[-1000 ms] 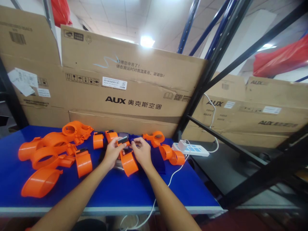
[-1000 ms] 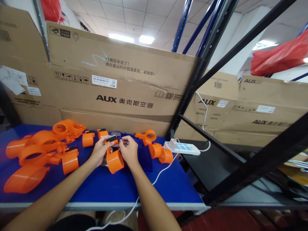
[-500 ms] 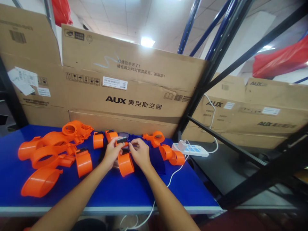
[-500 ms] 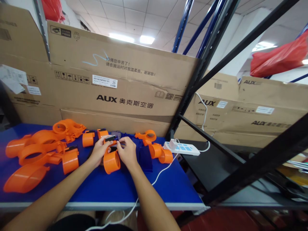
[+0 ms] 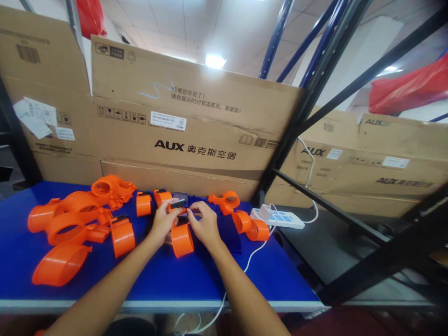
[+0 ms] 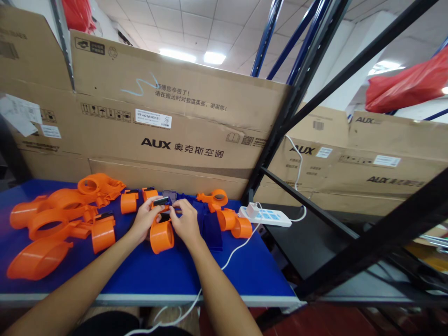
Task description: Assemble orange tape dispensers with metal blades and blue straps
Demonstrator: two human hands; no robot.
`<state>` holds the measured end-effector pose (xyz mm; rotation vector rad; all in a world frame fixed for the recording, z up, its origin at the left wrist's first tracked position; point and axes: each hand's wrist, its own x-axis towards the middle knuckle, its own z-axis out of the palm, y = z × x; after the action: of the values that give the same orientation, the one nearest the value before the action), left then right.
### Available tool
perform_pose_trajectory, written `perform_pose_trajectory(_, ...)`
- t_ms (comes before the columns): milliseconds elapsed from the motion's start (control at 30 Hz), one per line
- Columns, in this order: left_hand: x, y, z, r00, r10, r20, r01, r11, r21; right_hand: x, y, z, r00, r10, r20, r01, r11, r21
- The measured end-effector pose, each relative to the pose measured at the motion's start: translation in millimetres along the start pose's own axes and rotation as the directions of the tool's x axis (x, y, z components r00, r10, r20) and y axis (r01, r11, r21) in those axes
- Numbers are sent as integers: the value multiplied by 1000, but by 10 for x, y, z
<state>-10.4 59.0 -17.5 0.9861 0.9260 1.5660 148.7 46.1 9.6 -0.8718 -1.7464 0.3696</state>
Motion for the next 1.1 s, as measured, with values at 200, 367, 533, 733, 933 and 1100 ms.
perform_pose_trajectory(200, -3, 7, 2, 1000, 9, 12, -8, 1000, -19, 9, 6, -5, 999, -32, 22, 32, 999, -11)
perform_pose_trajectory(367, -10, 7, 5, 1000, -3, 21, 5, 998, -59, 18, -27, -43, 999, -33, 29, 33, 999, 6)
perform_pose_trajectory(533, -43, 67, 25, 997, -35, 67, 42, 993, -111, 44, -13, -70, 999, 39, 5, -39, 995, 96)
perform_pose_trajectory(733, -153, 169, 74, 960, -108, 257, 155, 973, -172, 93, 36, -96, 963, 268, 33, -263, 899, 352)
perform_pose_trajectory(933, -298, 259, 114, 932, -164, 324, 227, 960, -167, 102, -81, -147, 944, 203, 259, -295, 873, 388)
perform_pose_trajectory(1100, -369, 297, 123, 932, -146, 333, 206, 967, -153, 91, -130, -150, 958, 189, 216, -259, 894, 366)
